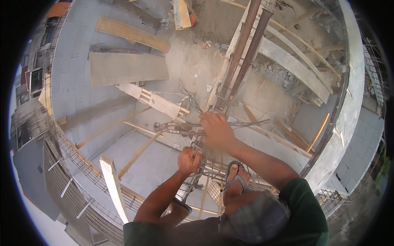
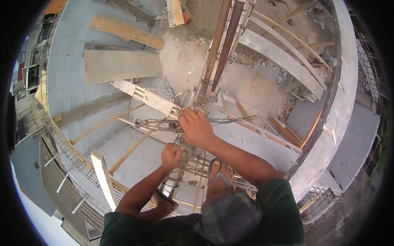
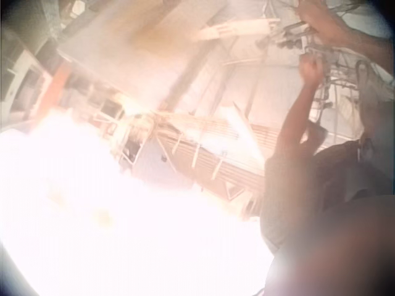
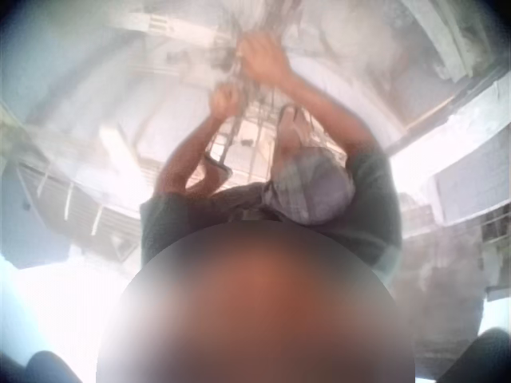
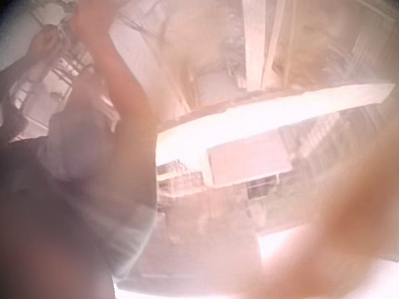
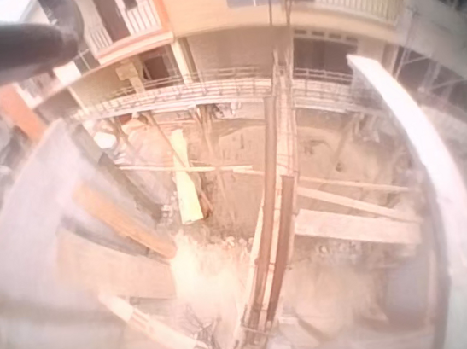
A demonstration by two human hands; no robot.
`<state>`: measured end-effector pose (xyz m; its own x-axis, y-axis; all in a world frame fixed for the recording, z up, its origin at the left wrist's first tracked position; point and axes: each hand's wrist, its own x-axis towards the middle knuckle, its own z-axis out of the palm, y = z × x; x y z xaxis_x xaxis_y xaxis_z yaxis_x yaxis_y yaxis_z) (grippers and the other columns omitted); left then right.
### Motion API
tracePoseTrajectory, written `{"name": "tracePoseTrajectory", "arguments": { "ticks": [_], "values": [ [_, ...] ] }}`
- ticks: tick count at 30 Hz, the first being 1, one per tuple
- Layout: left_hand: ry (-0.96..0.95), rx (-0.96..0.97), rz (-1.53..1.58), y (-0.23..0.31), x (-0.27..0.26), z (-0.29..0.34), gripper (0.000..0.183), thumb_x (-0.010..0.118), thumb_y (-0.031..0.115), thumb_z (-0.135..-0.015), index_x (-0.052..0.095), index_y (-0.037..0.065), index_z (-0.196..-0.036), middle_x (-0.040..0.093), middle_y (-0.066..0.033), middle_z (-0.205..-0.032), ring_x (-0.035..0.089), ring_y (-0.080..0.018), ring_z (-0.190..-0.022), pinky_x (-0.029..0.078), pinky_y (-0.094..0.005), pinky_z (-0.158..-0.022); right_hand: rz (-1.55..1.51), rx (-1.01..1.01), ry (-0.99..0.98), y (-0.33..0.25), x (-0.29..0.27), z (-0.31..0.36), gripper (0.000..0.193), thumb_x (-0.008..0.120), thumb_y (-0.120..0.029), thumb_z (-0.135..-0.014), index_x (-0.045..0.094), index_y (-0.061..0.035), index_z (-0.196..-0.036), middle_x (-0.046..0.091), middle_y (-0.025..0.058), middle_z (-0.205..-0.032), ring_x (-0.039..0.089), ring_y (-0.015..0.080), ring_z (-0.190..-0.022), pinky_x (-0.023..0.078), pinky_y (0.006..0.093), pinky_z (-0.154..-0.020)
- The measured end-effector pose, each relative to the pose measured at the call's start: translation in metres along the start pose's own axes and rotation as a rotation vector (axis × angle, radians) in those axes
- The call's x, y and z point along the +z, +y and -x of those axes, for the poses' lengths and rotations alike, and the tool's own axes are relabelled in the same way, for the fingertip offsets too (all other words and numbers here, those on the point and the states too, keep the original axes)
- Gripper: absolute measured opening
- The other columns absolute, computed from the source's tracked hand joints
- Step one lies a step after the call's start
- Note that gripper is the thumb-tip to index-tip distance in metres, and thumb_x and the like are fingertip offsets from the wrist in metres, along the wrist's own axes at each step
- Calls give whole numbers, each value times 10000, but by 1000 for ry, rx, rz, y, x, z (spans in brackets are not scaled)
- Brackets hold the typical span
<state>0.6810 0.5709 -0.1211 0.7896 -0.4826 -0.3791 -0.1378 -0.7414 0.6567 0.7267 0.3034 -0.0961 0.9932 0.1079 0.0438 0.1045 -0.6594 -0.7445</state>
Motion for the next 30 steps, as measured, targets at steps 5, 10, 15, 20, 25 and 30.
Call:
{"name": "tracePoseTrajectory", "arguments": {
  "ticks": [5, 10, 15, 20, 25, 30],
  "values": [
    [-39, 13, 31, 1, -4, -4, 388, 745, 284, -1008, 618, 16, -758, 678, -207, -844, 642, -458, -904, 518, -564, -816, -35, 62, -78, -3, -8, 2, 422, 735, -81, -891, 638, 2, -1293, 658, 142, -1416, 610, 328, -1394, 529, 475, -1027],
    [-65, 59, 33, -8, -6, 0, 405, 734, 307, -1032, 653, -7, -790, 663, -239, -821, 636, -468, -889, 502, -569, -809, 261, -50, -34, -12, 3, 11, 342, 718, -84, -936, 654, 9, -1259, 617, 158, -1545, 543, 350, -1514, 458, 506, -1190],
    [-97, 61, 114, -18, -9, 5, 535, 788, 413, -1000, 634, -39, -759, 612, -277, -732, 619, -442, -732, 484, -556, -731, 387, -37, 99, -53, -8, 44, 335, 731, -111, -957, 649, -2, -1263, 583, 168, -1600, 571, 374, -1484, 453, 540, -1209],
    [-273, 51, 138, -31, -27, 2, 713, 800, 572, -983, 553, -40, -715, 574, -264, -677, 542, -387, -619, 465, -540, -656, 317, 406, 48, -115, -31, 117, 427, 781, -133, -968, 595, -72, -1347, 762, 198, -1217, 744, 439, -1107, 600, 531, -910],
    [-262, 214, 126, -44, -27, 1, 794, 788, 661, -974, 459, -12, -708, 534, -239, -658, 498, -343, -611, 450, -540, -648, 474, 714, 417, -126, -11, 221, 346, 769, -169, -1004, 628, -46, -1296, 781, 224, -1070, 744, 491, -970, 581, 582, -836],
    [-449, 218, 88, -59, -31, -11, 742, 807, 693, -950, 636, -23, -852, 681, -246, -822, 628, -290, -763, 529, -500, -754, 534, 1092, 433, -105, 30, 322, 356, 752, -254, -1026, 651, -25, -1279, 784, 246, -1118, 748, 481, -1035, 547, 565, -972]
  ]
}}
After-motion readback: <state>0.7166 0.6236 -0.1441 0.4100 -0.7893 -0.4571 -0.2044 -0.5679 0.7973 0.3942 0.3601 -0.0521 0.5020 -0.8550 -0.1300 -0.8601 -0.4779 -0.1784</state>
